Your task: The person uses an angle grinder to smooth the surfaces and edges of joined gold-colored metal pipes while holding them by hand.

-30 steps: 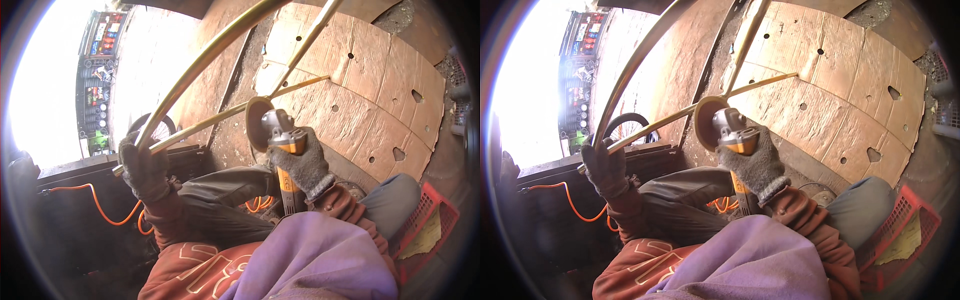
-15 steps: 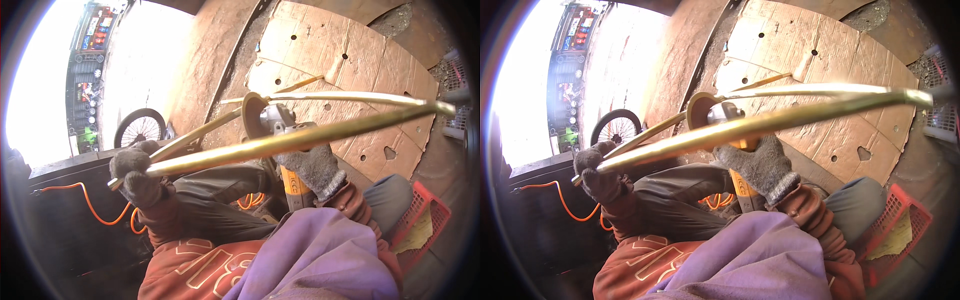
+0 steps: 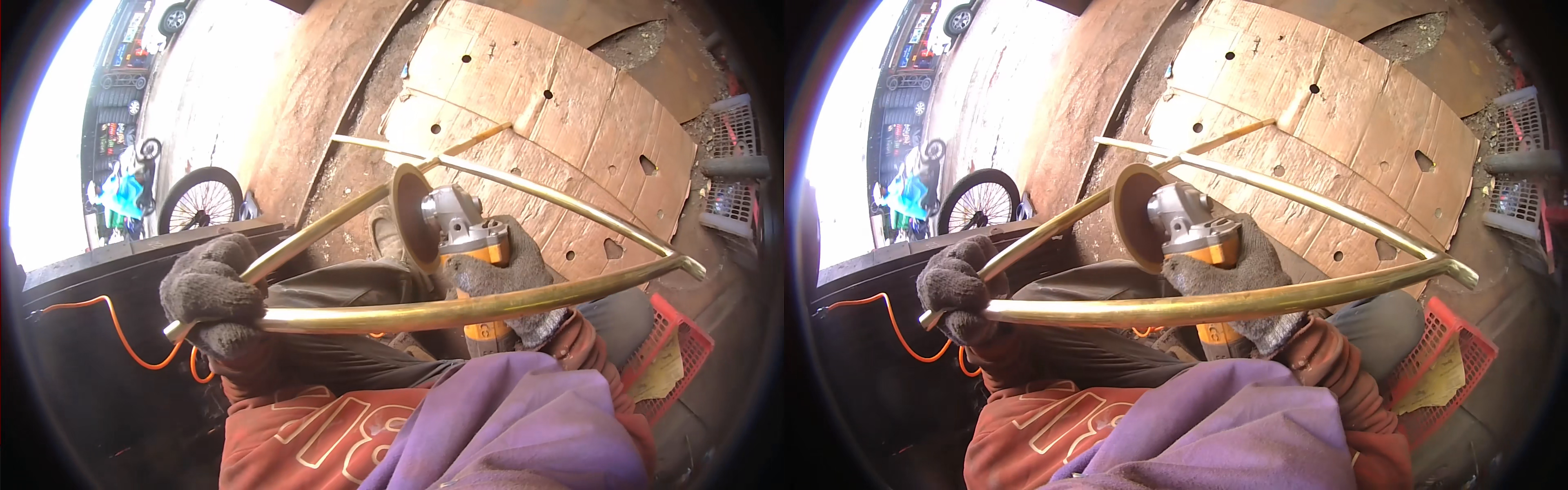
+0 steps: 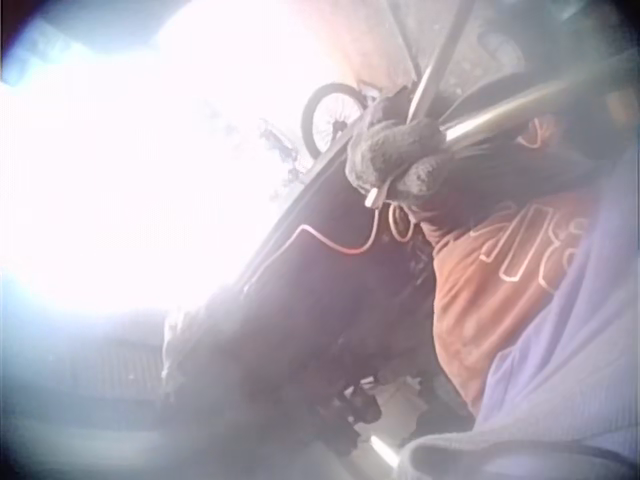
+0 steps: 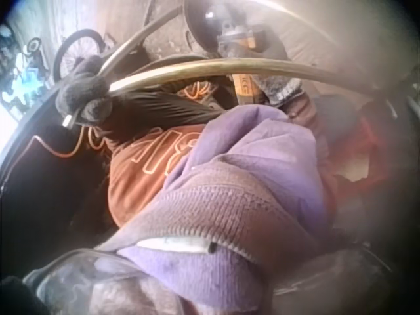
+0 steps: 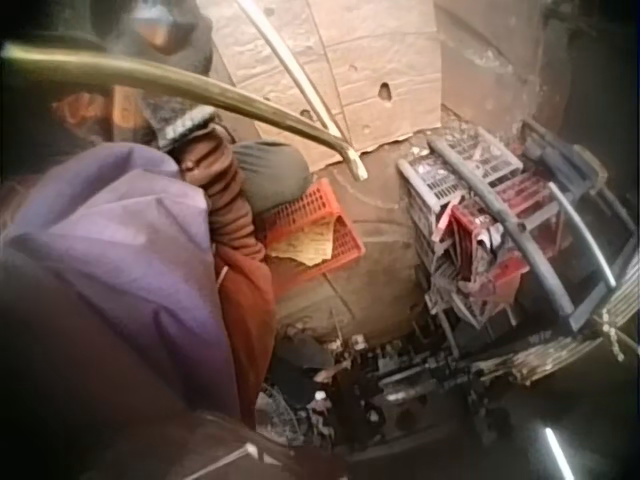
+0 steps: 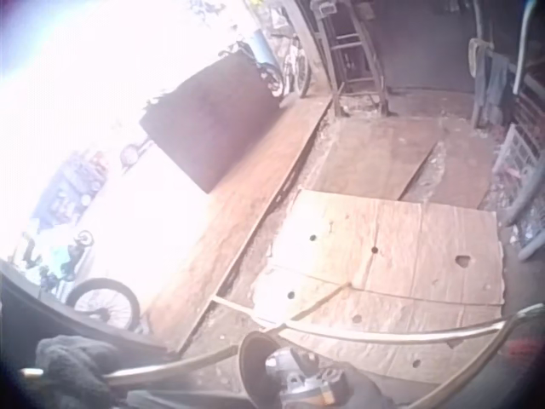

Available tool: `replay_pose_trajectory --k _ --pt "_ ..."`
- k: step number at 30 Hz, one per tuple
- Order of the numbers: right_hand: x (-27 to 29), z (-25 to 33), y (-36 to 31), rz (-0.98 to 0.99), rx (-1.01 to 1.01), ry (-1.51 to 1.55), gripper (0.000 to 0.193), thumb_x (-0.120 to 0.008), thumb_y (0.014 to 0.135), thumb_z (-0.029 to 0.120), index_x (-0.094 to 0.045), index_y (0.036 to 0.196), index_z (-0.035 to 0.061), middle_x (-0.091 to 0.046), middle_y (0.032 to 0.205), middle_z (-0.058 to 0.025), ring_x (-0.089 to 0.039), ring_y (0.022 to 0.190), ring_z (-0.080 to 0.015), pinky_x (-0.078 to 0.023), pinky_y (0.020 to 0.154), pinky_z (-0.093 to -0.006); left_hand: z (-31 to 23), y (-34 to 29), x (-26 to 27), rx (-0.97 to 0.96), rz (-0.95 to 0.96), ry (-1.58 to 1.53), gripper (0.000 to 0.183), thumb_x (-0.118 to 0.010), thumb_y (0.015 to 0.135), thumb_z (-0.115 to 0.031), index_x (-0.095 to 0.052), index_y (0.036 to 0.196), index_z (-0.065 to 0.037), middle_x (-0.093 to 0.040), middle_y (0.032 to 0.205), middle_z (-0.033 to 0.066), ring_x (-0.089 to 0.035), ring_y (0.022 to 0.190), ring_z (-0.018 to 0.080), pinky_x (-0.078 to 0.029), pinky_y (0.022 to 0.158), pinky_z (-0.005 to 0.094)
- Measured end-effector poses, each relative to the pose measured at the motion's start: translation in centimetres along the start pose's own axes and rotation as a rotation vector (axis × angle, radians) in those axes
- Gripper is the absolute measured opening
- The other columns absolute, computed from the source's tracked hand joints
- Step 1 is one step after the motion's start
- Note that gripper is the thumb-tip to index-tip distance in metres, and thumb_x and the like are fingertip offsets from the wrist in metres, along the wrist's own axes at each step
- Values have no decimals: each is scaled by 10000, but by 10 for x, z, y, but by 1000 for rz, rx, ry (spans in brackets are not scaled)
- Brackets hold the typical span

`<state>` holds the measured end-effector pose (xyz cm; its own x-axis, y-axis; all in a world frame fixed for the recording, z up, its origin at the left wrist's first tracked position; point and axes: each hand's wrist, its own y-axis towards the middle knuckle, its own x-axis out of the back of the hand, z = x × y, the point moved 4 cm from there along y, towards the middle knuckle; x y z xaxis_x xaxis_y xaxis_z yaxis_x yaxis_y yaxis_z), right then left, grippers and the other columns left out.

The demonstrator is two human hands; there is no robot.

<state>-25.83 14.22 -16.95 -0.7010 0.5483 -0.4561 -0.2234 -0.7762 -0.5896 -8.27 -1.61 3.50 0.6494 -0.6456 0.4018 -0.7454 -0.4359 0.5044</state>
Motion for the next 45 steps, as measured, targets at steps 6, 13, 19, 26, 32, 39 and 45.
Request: replay_pose_trajectory --k 6,13,19,26,32,39,45 --pt "2 0 0 -16 1 -7 436 -810 813 145 -554 1145 28 -673 963 -99 -682 802 -163 -591 695 -313 0 -2 -1 45 -27 105 560 -807 768 -537 -625 630 -25 -483 461 23 -441 388 156 -291 395 310" --pt "4 1 -2 -13 -67 35 400 -793 829 103 -560 1146 28 -673 939 -91 -680 777 -154 -593 682 -303 2 -5 -2 36 -74 49 495 -822 779 -468 -615 662 -34 -482 498 18 -427 402 156 -273 407 317" --pt "7 -6 -2 -62 44 5 424 -837 794 136 -555 1082 4 -675 906 -100 -676 732 -156 -578 635 -301 0 -2 -7 19 -71 38 455 -836 782 -427 -599 688 -50 -476 533 2 -406 409 151 -252 418 326" --pt "1 -3 -4 -47 -3 109 357 -814 823 137 -602 1077 4 -674 887 -79 -669 718 -146 -571 620 -293 -4 -4 -6 43 -115 124 540 -820 752 -537 -639 622 -45 -481 477 9 -431 402 162 -289 415 323" --pt "5 -8 -3 -66 -47 106 343 -786 855 192 -617 1093 13 -666 874 -75 -654 687 -148 -564 601 -292 -4 -4 -4 1 3 88 442 -810 813 -421 -627 709 -32 -493 518 32 -464 416 187 -291 427 346" --pt "7 -9 4 -59 -32 105 405 -822 821 197 -597 1092 -3 -673 870 -90 -660 677 -152 -576 599 -297 -5 -4 -8 21 -102 93 532 -837 731 -519 -659 632 -27 -460 472 1 -404 404 155 -261 422 335" --pt "3 -7 2 -49 23 91 351 -800 845 181 -620 1098 15 -677 901 -73 -663 736 -142 -571 621 -289 -5 -5 -6 4 -93 99 531 -834 739 -510 -656 625 -23 -468 474 10 -416 405 162 -265 420 335"
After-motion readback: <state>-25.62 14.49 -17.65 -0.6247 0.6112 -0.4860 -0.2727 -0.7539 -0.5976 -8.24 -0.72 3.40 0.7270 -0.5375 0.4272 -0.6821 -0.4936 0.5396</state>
